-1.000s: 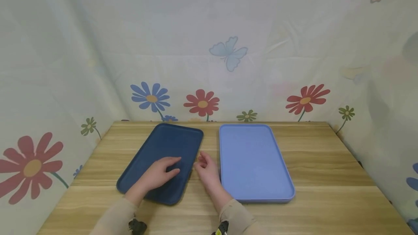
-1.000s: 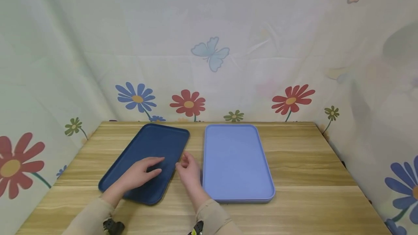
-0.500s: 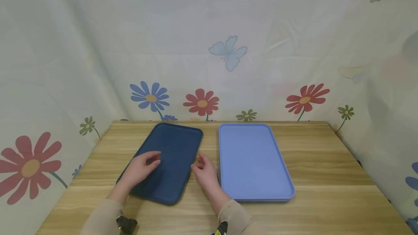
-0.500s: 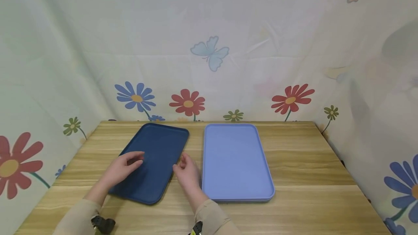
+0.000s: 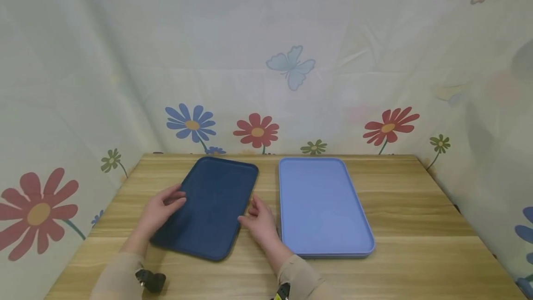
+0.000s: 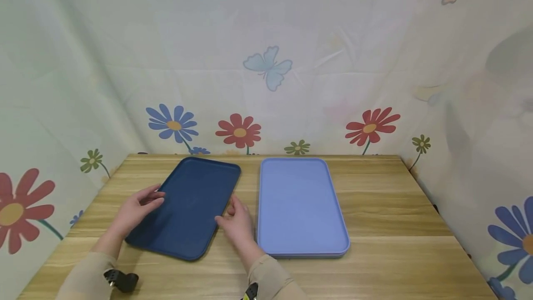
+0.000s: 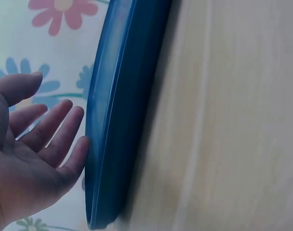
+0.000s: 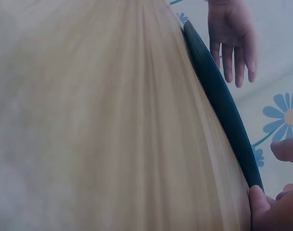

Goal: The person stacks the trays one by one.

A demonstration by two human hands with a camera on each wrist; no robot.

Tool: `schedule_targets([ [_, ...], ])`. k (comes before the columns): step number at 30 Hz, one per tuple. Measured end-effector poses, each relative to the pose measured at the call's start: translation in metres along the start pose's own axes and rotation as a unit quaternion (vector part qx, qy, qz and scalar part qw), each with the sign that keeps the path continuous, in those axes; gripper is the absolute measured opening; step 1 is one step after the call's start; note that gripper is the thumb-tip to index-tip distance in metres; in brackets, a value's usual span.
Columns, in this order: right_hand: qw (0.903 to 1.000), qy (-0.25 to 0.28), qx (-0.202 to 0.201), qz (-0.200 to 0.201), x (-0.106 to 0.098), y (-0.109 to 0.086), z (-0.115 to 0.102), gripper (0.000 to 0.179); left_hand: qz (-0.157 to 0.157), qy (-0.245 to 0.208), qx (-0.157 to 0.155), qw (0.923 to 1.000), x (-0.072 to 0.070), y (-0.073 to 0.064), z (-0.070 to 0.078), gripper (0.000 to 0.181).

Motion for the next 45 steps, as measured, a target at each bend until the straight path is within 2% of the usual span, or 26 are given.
schedule_targets([
  [3, 0.9999, 0.007, -0.007, -0.009, 0.000, -0.001, 0.000, 0.079, 0.008, -0.002, -0.011, 0.9999, -0.009, -0.001, -0.004, 0.059],
  [11, 0.9973, -0.048, -0.015, -0.054, -0.003, 0.000, 0.002, 0.087, 0.019, 0.020, -0.043, 0.9987, -0.026, -0.003, -0.014, 0.063],
  [16, 0.9921, -0.083, -0.035, -0.087, -0.004, -0.002, 0.001, 0.091, -0.003, 0.034, -0.058, 0.9977, -0.030, -0.003, -0.019, 0.067],
  [21, 0.9785, -0.158, -0.070, -0.112, -0.006, -0.002, 0.000, 0.096, -0.023, 0.029, -0.060, 0.9975, -0.031, -0.003, -0.022, 0.067],
  [24, 0.9712, -0.189, -0.077, -0.124, -0.006, -0.003, 0.000, 0.099, -0.033, 0.028, -0.058, 0.9974, -0.032, -0.003, -0.024, 0.065],
  [34, 0.9641, -0.207, -0.094, -0.137, -0.007, -0.003, 0.002, 0.099, -0.081, 0.036, -0.046, 0.9950, -0.032, 0.001, -0.035, 0.058],
  [38, 0.9614, -0.218, -0.100, -0.135, -0.008, -0.002, 0.001, 0.098, -0.100, 0.049, -0.061, 0.9919, -0.031, 0.004, -0.036, 0.058],
  [45, 0.9561, -0.239, -0.104, -0.133, -0.007, -0.002, 0.000, 0.094, -0.106, 0.050, -0.081, 0.9898, -0.030, 0.008, -0.037, 0.056],
])
Point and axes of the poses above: each hand's wrist, its own y-axis towards the middle knuckle, its own x-axis out of the palm, z = x × y, the point moved 1 cm from there along y, towards the middle knuckle, and after that the axes turned 5 degrees about -y, right-handed, at the moved point
